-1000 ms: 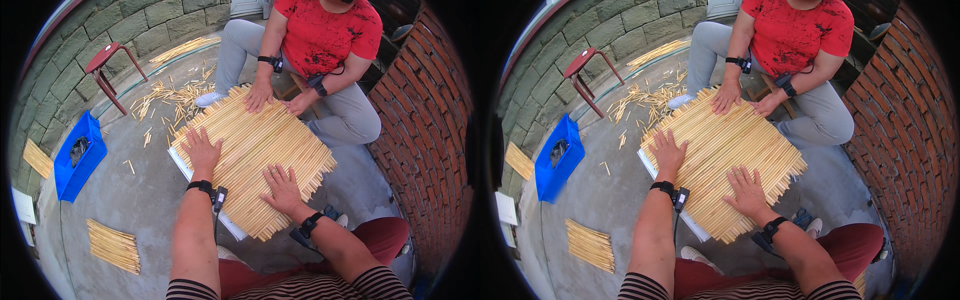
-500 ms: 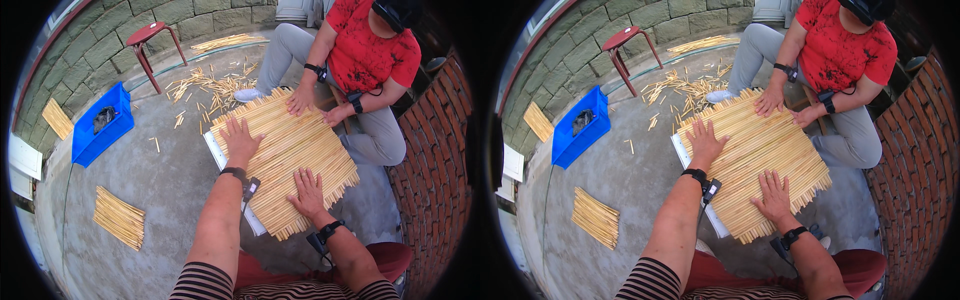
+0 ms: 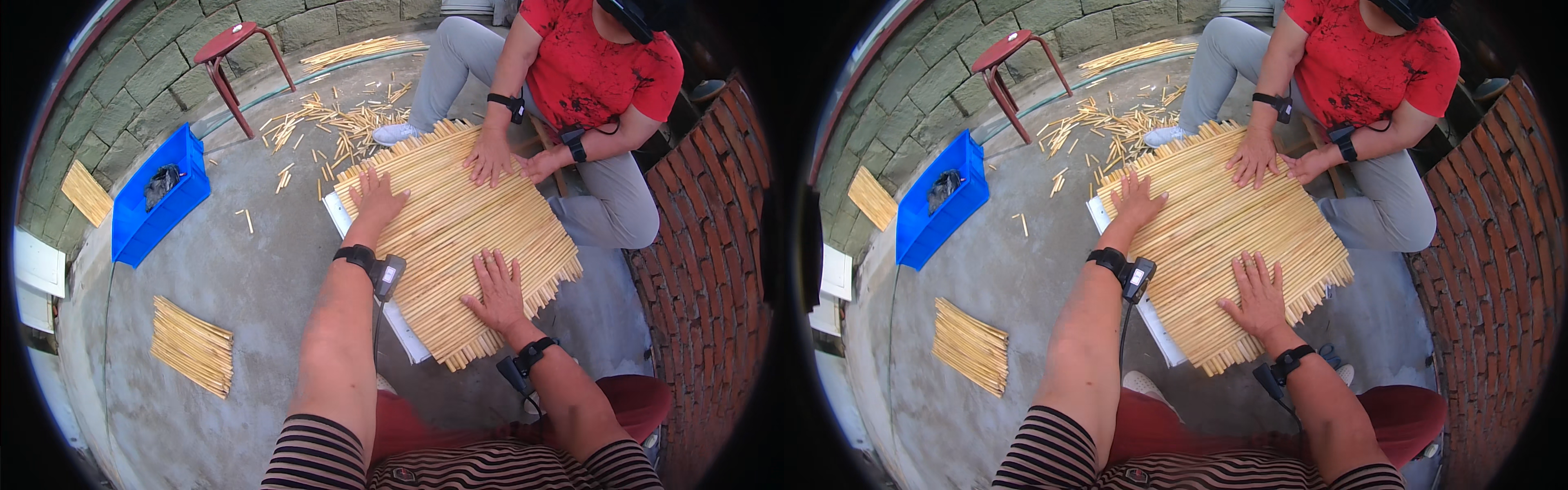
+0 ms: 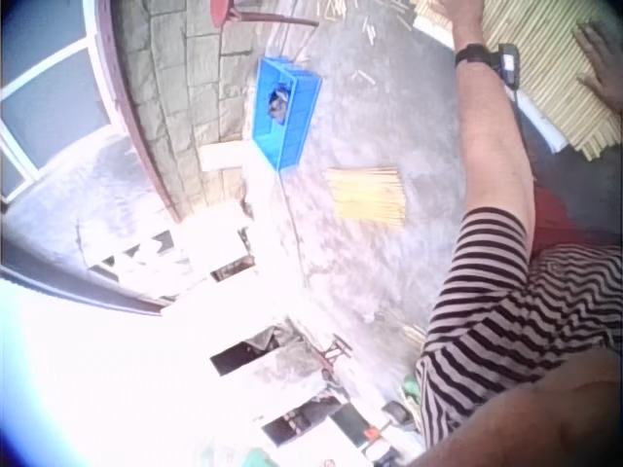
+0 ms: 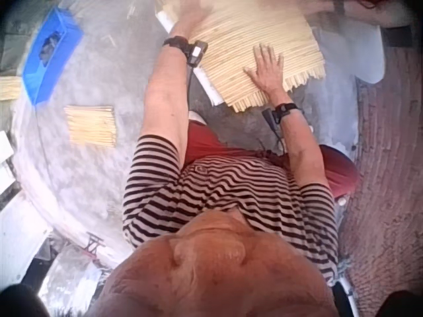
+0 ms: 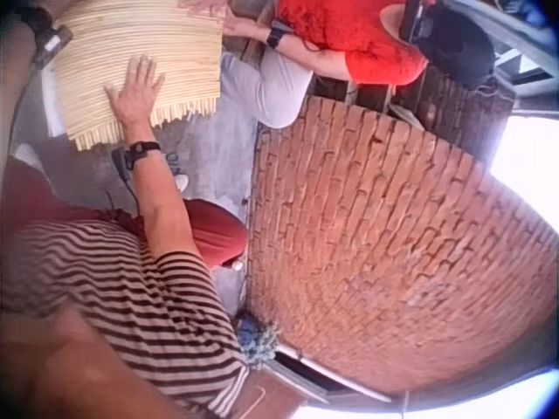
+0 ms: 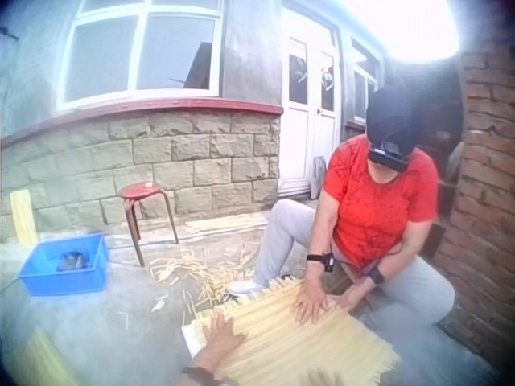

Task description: The person weaves a bamboo mat by hand, aligning thin strips of bamboo on a flat surface and securing them with thread while receiving assistance from another person.

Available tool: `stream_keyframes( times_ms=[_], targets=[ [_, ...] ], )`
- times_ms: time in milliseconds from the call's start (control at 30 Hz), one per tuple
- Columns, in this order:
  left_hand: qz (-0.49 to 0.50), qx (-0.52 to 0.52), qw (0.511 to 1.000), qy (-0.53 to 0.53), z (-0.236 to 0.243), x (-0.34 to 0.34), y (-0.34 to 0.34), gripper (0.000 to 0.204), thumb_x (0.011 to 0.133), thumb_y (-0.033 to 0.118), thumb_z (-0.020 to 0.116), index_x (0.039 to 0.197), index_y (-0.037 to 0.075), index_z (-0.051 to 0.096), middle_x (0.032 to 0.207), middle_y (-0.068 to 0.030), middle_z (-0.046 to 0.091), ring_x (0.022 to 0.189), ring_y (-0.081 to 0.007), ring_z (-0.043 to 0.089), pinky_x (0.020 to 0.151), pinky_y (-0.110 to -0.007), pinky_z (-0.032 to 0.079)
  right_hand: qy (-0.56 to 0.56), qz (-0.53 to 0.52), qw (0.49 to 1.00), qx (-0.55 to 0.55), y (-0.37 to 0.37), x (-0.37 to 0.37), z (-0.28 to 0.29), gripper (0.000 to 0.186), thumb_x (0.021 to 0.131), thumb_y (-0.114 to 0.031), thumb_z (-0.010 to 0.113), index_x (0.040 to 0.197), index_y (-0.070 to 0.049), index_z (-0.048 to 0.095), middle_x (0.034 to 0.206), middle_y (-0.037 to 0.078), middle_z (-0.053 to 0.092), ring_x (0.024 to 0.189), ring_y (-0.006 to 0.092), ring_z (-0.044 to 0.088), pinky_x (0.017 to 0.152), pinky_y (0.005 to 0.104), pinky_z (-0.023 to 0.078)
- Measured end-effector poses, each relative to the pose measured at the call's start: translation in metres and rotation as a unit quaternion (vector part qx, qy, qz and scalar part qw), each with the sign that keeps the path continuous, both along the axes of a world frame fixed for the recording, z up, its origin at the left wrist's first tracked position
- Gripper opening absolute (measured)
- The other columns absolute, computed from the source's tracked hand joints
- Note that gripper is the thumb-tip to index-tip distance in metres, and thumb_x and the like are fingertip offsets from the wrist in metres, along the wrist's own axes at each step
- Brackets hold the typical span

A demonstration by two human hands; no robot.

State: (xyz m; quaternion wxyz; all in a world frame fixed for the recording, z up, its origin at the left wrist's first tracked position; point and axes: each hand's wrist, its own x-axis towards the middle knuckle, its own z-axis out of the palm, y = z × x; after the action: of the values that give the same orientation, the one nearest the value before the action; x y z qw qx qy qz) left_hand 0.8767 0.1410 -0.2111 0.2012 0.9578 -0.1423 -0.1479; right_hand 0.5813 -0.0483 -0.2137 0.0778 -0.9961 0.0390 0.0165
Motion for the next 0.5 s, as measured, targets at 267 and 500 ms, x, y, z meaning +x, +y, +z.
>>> stream_keyframes(
  times_ms=[267,500],
  targets=[
    [-0.054,0.034,0.997,-0.035,-0.009,0.001,0.016,0.086,0.093,0.047,0.07,0.165,0.019,0.032,0.174,-0.0227,0.004,0.161,-0.0392,-0.003,0.126,-0.059,0.001,0.003,0.0,1.0,-0.011,-0.001,0.0,-0.003,0.094,0.096,-0.074,0.045,0.165,-0.012,0.027,0.17,0.013,0.026,0.16,0.0337,0.015,0.128,0.0584,0.003],
    [-0.044,0.045,0.992,-0.112,-0.013,-0.014,0.012,0.078,0.098,0.048,0.063,0.162,0.013,0.037,0.169,-0.023,0.02,0.158,-0.0415,0.012,0.125,-0.061,0.006,0.008,-0.003,1.0,-0.01,-0.001,0.001,-0.001,0.095,0.095,-0.074,0.045,0.165,-0.012,0.027,0.17,0.012,0.027,0.16,0.0332,0.015,0.128,0.059,0.003]
  ],
)
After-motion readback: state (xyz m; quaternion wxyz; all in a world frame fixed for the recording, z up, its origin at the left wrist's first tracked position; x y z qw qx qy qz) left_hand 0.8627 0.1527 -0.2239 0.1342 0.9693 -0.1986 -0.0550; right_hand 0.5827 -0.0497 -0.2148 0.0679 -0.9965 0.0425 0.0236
